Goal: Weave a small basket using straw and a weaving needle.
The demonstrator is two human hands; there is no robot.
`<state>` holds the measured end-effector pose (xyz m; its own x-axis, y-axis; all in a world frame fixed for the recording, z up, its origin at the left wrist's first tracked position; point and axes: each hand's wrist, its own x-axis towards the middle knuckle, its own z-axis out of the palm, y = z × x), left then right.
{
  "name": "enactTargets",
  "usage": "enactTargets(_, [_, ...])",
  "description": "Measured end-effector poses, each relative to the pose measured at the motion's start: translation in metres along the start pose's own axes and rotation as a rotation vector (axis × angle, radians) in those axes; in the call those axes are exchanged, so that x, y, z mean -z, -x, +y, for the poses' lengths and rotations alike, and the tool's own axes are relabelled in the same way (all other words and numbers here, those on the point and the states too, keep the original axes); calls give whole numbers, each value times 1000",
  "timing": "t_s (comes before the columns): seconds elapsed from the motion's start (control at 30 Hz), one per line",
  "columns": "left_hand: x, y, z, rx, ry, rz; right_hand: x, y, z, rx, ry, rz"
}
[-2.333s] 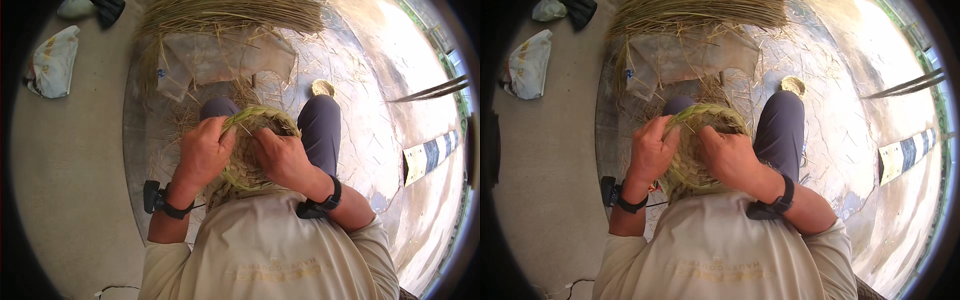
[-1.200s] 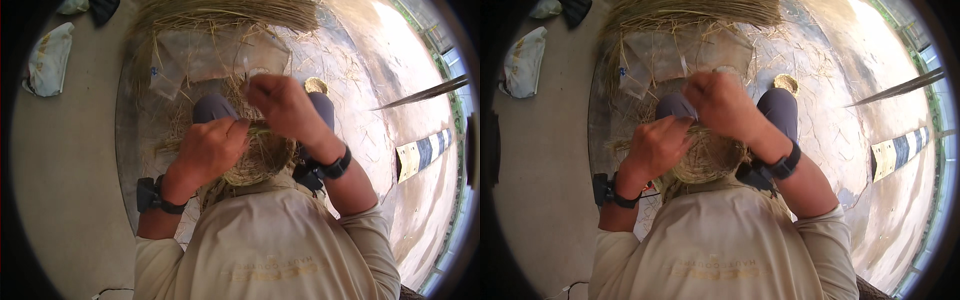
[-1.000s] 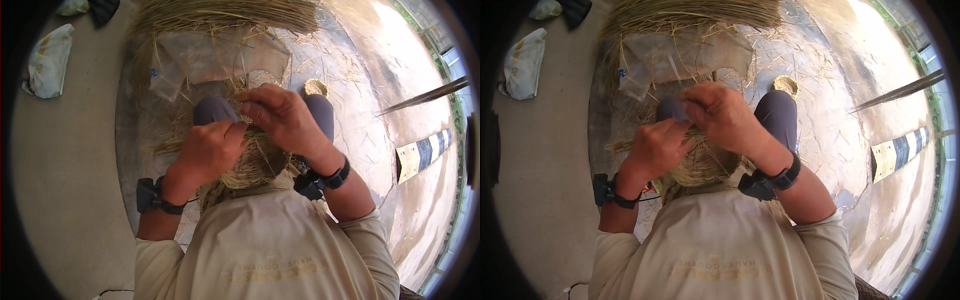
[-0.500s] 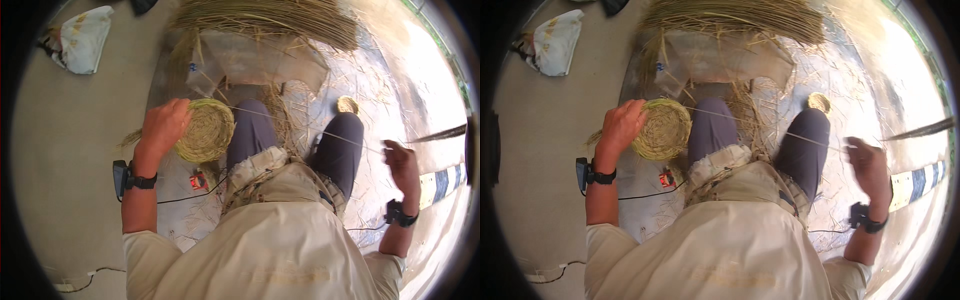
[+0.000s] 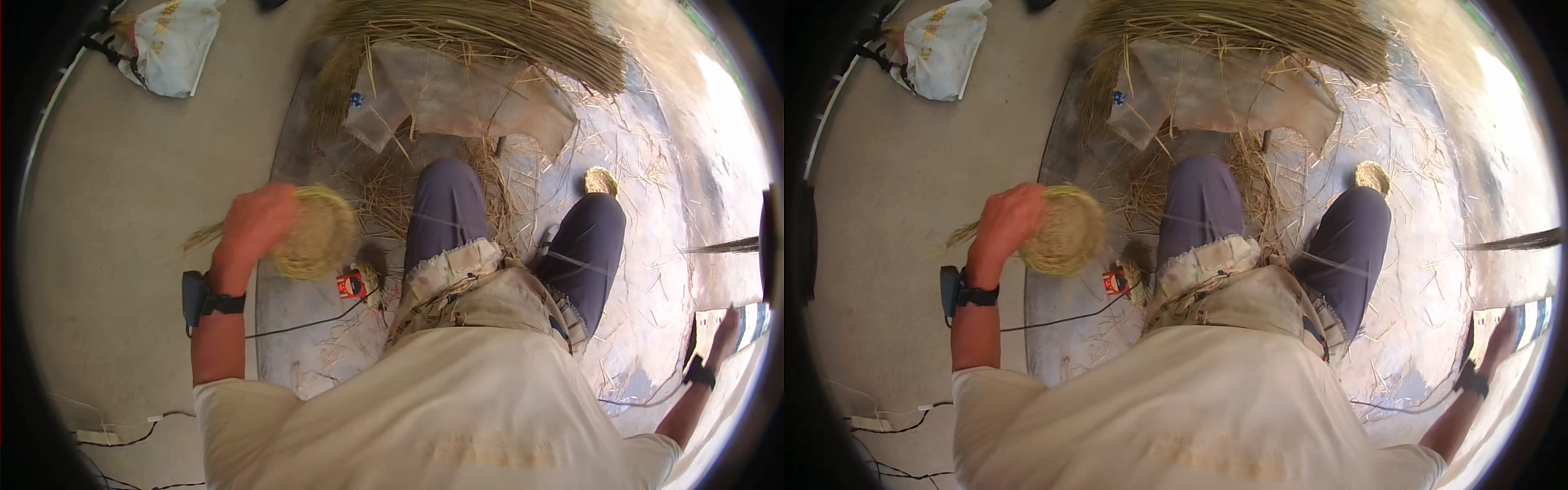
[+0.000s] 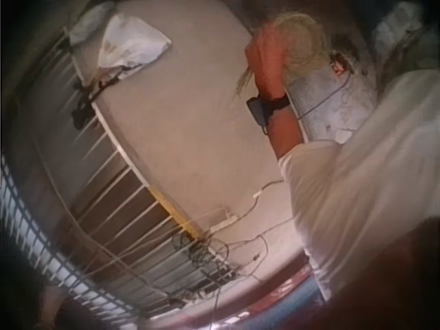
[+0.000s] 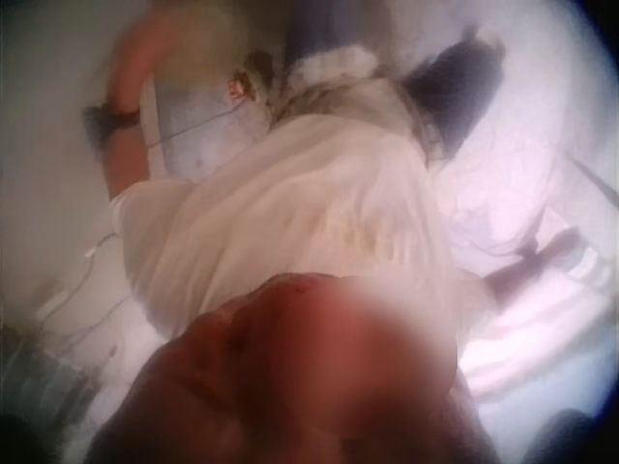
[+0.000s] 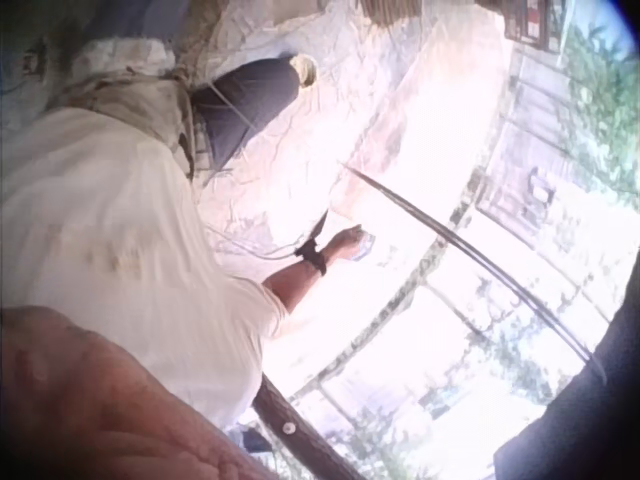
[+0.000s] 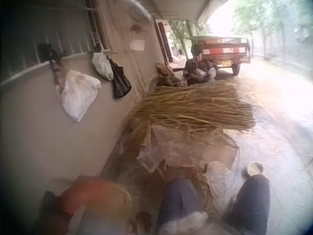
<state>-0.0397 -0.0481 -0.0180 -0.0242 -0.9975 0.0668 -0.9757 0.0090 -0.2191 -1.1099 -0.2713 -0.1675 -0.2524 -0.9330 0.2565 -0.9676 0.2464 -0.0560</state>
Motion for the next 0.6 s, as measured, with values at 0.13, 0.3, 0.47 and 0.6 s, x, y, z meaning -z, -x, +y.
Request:
enactTargets(0.13, [-9,37,-42,151,-86,-30,-4,43,10,-370,130,-148])
enactTargets(0.3, [-43,17,-47,203,6,17,-20,62,125,-86,7,350])
enactTargets(0.47, [-25,13,-39,231,6,-1,-33,82,145,-404,-52,22])
enactTargets(0.6, [-87,-13,-9,224,299,34,7,70,180,255,278,29])
